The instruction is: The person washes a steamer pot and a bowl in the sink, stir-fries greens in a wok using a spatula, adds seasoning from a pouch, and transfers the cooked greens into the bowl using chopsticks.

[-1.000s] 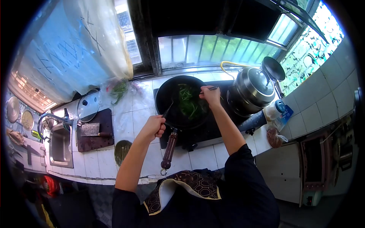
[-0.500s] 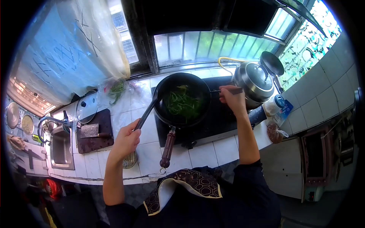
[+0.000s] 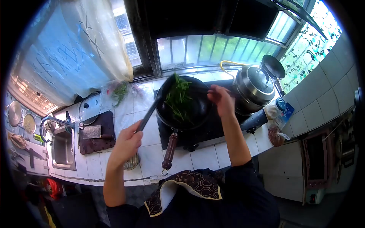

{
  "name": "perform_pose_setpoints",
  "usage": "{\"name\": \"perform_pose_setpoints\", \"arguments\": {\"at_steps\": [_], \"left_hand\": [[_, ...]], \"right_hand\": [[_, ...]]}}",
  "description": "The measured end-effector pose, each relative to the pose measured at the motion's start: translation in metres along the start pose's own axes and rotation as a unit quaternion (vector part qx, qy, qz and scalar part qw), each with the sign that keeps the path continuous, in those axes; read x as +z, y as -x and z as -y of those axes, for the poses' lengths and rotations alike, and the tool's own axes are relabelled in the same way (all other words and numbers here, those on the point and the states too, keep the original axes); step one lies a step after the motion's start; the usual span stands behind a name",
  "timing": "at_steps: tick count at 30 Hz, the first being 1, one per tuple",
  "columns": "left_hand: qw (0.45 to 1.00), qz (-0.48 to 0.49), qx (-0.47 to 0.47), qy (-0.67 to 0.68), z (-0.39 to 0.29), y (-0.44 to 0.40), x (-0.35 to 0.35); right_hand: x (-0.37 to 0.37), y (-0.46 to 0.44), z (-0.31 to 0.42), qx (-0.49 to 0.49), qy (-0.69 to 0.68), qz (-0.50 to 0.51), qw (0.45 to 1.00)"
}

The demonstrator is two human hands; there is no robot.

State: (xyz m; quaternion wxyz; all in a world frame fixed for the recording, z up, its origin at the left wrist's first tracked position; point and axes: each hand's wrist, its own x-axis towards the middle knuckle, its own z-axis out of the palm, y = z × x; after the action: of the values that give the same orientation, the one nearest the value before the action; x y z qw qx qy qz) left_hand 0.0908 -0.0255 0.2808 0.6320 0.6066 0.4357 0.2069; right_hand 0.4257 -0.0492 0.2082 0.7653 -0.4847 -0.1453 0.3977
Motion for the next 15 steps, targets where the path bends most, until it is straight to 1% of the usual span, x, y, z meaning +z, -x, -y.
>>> {"name": "perform_pose_setpoints", "arguments": {"at_steps": [1, 2, 3, 5, 6, 8, 11, 12, 14, 15], "left_hand": [[1.0, 0.004, 0.008, 0.02, -0.01, 0.01, -0.002], [1.0, -0.004, 0.02, 0.012, -0.015, 0.017, -0.004], [0.999, -0.014, 0.034, 0.004, -0.02, 0.021, -0.005], [0.998, -0.026, 0.051, 0.012, -0.027, 0.026, -0.005], [0.997, -0.038, 0.063, 0.019, -0.028, 0.028, -0.005], [0.996, -0.049, 0.071, 0.026, -0.026, 0.028, -0.006], [0.994, -0.062, 0.083, 0.034, -0.027, 0.03, -0.008], [0.994, -0.066, 0.081, 0.034, -0.026, 0.031, -0.009], [0.994, -0.064, 0.079, 0.035, -0.022, 0.033, -0.01], [0.994, -0.063, 0.081, 0.035, -0.02, 0.033, -0.011]], "right_hand": [[-0.003, 0.007, 0.01, -0.016, -0.021, 0.019, 0.999], [-0.005, 0.012, 0.017, -0.035, -0.043, 0.038, 0.998], [-0.005, 0.015, 0.022, -0.037, -0.042, 0.037, 0.998], [-0.001, 0.018, 0.032, -0.051, -0.104, 0.036, 0.993], [0.002, 0.019, 0.037, -0.052, -0.104, 0.036, 0.993], [0.008, 0.02, 0.047, -0.068, -0.063, 0.071, 0.993], [0.015, 0.023, 0.056, -0.094, -0.08, 0.083, 0.989], [0.017, 0.026, 0.058, -0.094, -0.078, 0.083, 0.989], [0.021, 0.031, 0.058, -0.135, -0.098, 0.066, 0.984], [0.023, 0.033, 0.054, -0.136, -0.097, 0.065, 0.984]]}}
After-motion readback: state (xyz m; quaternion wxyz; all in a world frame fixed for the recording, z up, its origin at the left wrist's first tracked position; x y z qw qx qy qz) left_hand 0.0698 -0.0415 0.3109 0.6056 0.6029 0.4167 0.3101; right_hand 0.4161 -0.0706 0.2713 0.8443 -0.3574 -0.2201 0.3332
